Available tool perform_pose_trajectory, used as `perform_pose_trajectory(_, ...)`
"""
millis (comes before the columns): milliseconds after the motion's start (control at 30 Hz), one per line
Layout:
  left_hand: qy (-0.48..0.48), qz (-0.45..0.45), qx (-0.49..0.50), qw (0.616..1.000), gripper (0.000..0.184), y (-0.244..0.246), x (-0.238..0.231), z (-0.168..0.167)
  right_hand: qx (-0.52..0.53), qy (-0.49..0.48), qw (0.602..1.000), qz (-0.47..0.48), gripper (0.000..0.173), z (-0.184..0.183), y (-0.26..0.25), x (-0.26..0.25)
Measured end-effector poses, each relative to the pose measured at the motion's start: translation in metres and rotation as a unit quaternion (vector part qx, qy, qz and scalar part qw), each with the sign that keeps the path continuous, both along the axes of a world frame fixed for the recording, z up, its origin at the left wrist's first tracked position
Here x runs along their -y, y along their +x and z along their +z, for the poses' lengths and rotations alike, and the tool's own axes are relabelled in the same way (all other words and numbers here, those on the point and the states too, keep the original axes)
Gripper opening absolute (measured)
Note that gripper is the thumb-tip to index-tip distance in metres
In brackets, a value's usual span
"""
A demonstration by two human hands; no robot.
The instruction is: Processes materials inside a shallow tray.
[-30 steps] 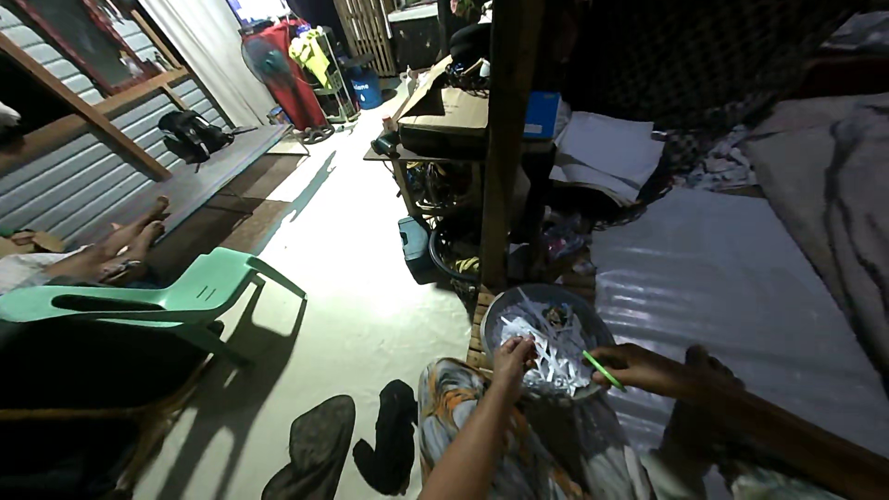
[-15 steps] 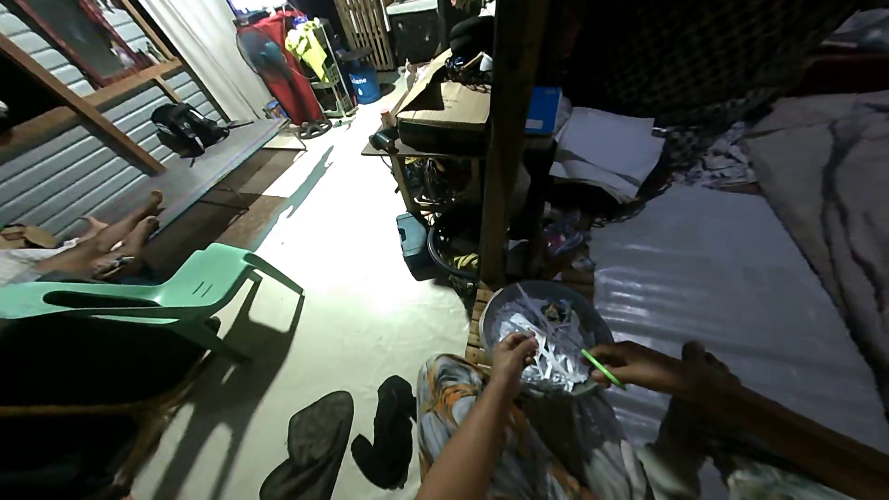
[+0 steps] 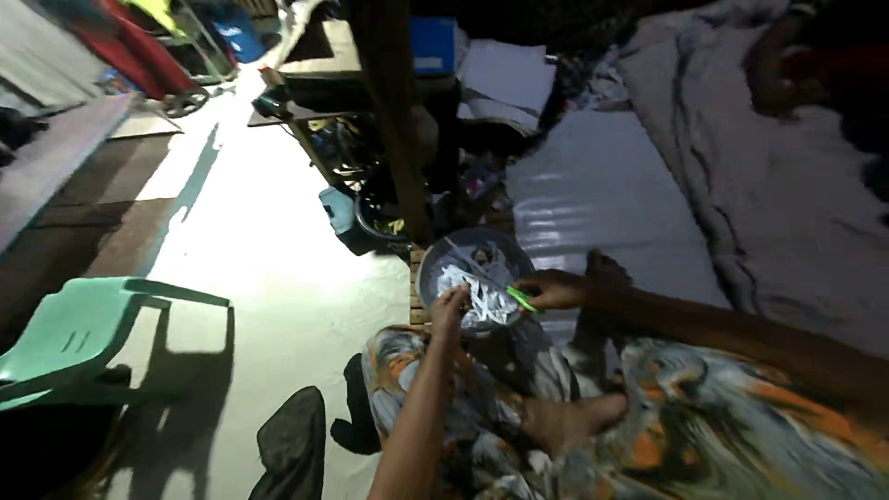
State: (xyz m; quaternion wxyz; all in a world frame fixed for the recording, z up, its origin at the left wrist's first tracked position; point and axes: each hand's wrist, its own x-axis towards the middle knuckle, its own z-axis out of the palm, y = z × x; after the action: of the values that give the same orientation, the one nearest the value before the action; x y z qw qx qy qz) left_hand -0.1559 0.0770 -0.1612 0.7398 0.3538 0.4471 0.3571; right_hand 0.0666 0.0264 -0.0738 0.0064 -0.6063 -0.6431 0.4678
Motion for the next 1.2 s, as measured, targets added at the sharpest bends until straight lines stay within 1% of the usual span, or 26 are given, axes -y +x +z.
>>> perform_pose_trajectory(133, 0.008, -0.019, -0.014, 1.0, 0.02, -0.001, -0.003, -0.001, 0.002, 0.006, 1.0, 0.0, 0.042, -0.004, -0.003, 0.001)
perform_pose_trajectory(233, 0.008, -0.036, -0.016, 0.999, 0.019, 0.0, -0.002, -0.001, 0.005, -0.003, 1.0, 0.003, 0.044, -0.009, -0.003, -0.001)
perform_pose_trajectory(367, 0.028, -0.083, -0.026, 0.996, 0.017, 0.001, 0.001, -0.001, -0.011, 0.0, 1.0, 0.002, 0.041, -0.012, -0.003, -0.003)
perform_pose_trajectory(467, 0.072, -0.123, -0.051, 0.989, 0.017, 0.001, 0.003, -0.001, -0.024, -0.002, 1.0, -0.008, 0.04, -0.01, -0.003, -0.004)
perform_pose_trajectory(600, 0.154, -0.177, -0.086, 0.968, 0.02, -0.001, 0.004, -0.004, -0.05, 0.017, 0.998, -0.016, 0.04, -0.012, -0.001, -0.005)
perform_pose_trajectory(1033, 0.186, -0.203, -0.102, 0.956, 0.02, -0.002, 0.005, -0.004, -0.063, 0.032, 0.997, 0.003, 0.035, -0.015, 0.006, -0.005)
perform_pose_trajectory(1133, 0.193, -0.206, -0.104, 0.954, 0.022, -0.002, 0.005, -0.005, -0.062, 0.056, 0.996, 0.016, 0.032, -0.017, 0.01, -0.005)
perform_pose_trajectory(1200, 0.188, -0.204, -0.105, 0.955, 0.023, -0.003, 0.004, -0.006, -0.056, 0.075, 0.996, 0.008, 0.029, -0.019, 0.012, -0.005)
